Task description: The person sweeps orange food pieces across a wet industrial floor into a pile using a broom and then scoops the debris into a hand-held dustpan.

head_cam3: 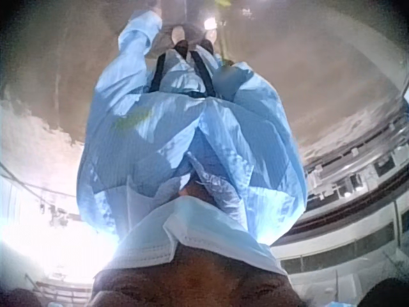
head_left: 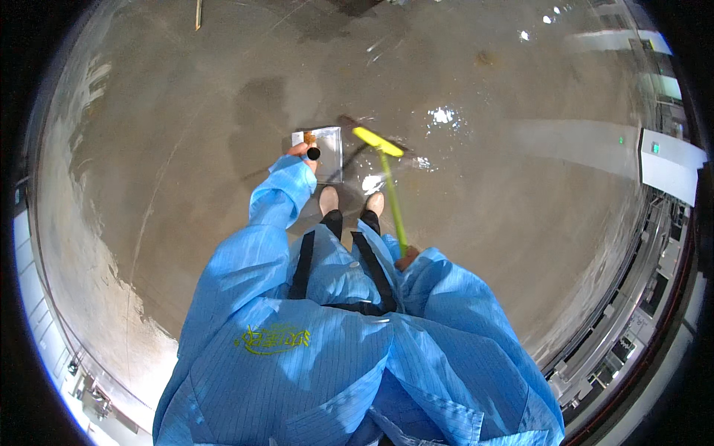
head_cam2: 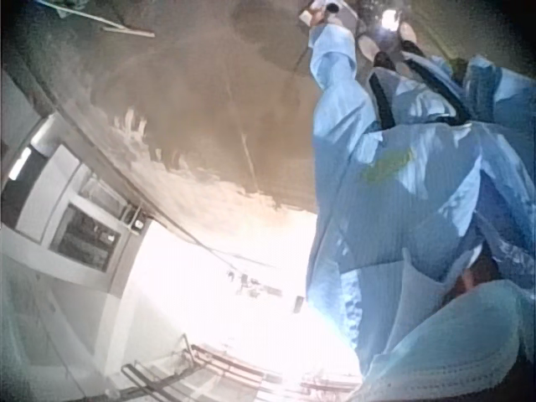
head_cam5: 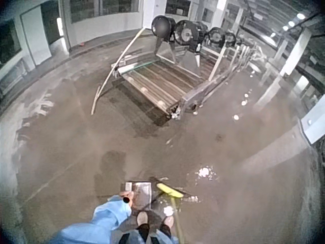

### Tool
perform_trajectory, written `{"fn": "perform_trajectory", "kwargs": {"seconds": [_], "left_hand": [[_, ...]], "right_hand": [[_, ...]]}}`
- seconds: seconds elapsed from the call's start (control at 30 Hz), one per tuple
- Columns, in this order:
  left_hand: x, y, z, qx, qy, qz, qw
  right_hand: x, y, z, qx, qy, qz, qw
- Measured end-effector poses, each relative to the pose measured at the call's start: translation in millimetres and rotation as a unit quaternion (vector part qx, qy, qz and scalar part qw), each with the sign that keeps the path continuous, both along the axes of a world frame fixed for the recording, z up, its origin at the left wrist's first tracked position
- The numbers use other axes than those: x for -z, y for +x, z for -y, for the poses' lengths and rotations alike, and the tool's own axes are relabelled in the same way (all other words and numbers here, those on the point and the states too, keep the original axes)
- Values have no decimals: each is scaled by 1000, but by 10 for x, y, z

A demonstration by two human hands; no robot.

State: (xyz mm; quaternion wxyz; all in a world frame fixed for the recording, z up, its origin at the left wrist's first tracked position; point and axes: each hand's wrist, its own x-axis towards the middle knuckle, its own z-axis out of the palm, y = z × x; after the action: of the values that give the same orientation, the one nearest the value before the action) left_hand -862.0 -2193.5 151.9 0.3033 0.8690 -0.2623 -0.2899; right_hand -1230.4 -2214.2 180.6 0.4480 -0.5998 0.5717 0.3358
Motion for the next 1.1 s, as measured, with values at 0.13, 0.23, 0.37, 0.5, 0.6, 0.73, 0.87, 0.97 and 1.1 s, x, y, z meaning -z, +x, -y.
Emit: {"fn": "perform_trajectory", "kwargs": {"seconds": [0.13,0.23,0.37,0.5,0.6,0.73,0.87,0.97,1.1], "left_hand": [[-18,-14,-74,10,-54,15,998],[-288,-65,-75,-9,-54,-13,998],[-686,-151,-87,-26,-51,-83,995],[-327,-30,-89,68,6,31,997],[-317,-1,-48,77,42,-5,996],[-380,-13,-78,83,-29,-41,995],[-206,38,-133,82,-37,14,996],[96,79,-215,91,-27,42,995],[-5,83,-161,82,-6,60,995]], "right_hand": [[-127,-49,-489,52,88,115,988],[-1021,165,-379,167,274,124,939],[-837,-556,-1050,318,159,334,873],[-1482,-221,-691,474,234,173,831],[-1668,-274,-447,576,216,184,767],[-1401,-887,-195,631,120,106,759],[-1007,-1302,161,684,103,2,722],[-330,-1967,192,636,138,-5,759],[-266,-1542,-85,702,282,104,646]]}}
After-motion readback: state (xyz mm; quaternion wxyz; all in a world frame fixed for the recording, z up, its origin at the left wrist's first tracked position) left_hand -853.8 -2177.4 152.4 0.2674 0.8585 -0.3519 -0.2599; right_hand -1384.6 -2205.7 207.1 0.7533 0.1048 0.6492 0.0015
